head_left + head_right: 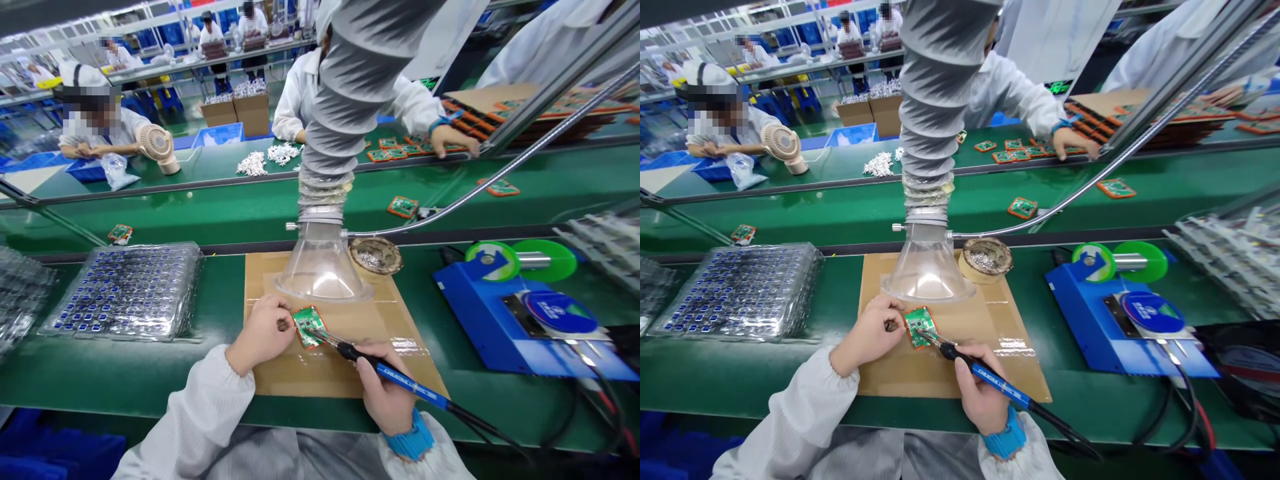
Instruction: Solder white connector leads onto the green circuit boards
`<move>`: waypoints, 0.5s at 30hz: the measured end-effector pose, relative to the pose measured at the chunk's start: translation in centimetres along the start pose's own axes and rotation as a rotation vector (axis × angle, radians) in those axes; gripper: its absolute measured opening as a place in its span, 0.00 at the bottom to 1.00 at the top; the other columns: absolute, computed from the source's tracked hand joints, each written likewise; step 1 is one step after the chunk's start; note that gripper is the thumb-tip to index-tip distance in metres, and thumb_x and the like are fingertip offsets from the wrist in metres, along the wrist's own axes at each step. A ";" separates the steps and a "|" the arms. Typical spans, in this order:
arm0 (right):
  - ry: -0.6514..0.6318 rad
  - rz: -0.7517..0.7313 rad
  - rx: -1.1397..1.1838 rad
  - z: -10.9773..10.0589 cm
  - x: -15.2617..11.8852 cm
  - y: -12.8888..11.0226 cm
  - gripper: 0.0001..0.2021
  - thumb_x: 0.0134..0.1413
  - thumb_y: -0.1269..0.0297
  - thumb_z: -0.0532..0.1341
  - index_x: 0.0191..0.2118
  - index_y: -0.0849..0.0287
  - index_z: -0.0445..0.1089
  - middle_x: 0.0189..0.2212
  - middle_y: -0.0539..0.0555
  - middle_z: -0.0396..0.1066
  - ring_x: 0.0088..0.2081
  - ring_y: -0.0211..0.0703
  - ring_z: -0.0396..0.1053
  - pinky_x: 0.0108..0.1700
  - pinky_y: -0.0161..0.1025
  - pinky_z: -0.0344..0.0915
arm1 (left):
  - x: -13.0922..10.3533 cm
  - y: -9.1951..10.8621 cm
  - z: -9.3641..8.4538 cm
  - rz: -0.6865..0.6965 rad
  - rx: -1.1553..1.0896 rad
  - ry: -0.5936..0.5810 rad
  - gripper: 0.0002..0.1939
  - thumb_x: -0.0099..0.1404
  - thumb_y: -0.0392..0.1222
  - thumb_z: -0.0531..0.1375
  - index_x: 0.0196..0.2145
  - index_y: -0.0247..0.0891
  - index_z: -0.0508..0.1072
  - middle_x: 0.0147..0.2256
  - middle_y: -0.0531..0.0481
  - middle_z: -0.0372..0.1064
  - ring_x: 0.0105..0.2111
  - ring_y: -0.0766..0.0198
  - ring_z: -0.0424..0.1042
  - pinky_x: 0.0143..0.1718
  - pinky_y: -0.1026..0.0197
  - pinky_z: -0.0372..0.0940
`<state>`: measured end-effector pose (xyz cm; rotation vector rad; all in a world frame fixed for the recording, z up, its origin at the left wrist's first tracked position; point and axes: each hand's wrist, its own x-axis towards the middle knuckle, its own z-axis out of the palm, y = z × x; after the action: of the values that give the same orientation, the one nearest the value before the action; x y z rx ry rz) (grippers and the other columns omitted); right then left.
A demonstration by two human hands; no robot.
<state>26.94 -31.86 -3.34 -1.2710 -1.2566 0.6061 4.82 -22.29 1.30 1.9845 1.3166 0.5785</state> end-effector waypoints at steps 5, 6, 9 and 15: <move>-0.007 -0.040 -0.016 0.5 0.2 -0.2 0.02 0.63 0.64 0.63 0.38 0.53 0.72 0.32 0.51 0.74 0.35 0.43 0.75 0.37 0.38 0.73 | 0.0 0.1 -0.2 -0.032 0.015 -0.013 0.11 0.59 0.30 0.64 0.20 0.38 0.73 0.39 0.48 0.72 0.46 0.56 0.69 0.51 0.51 0.63; -0.009 -0.048 -0.018 0.6 0.3 -0.3 0.01 0.63 0.65 0.63 0.38 0.53 0.72 0.31 0.51 0.74 0.35 0.43 0.75 0.37 0.37 0.73 | 0.0 0.2 -0.2 -0.033 0.020 -0.017 0.11 0.58 0.30 0.65 0.20 0.38 0.73 0.38 0.48 0.71 0.45 0.56 0.69 0.51 0.51 0.63; -0.027 -0.061 -0.026 0.8 0.5 -0.6 0.01 0.62 0.65 0.63 0.38 0.52 0.72 0.32 0.50 0.74 0.34 0.41 0.75 0.36 0.35 0.73 | 0.0 0.3 -0.3 -0.035 0.045 -0.014 0.11 0.57 0.29 0.65 0.19 0.38 0.73 0.37 0.48 0.71 0.45 0.56 0.68 0.49 0.52 0.63; -0.084 -0.060 -0.075 0.8 0.8 -0.9 0.01 0.62 0.66 0.63 0.39 0.52 0.72 0.33 0.51 0.76 0.34 0.41 0.76 0.35 0.34 0.73 | 0.1 -0.1 -0.1 -0.023 0.037 -0.023 0.11 0.57 0.28 0.65 0.20 0.38 0.74 0.38 0.49 0.70 0.44 0.58 0.68 0.49 0.53 0.63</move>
<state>26.21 -31.15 -2.37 -1.2759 -1.3931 0.5795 4.71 -22.16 1.32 1.9972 1.3441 0.5223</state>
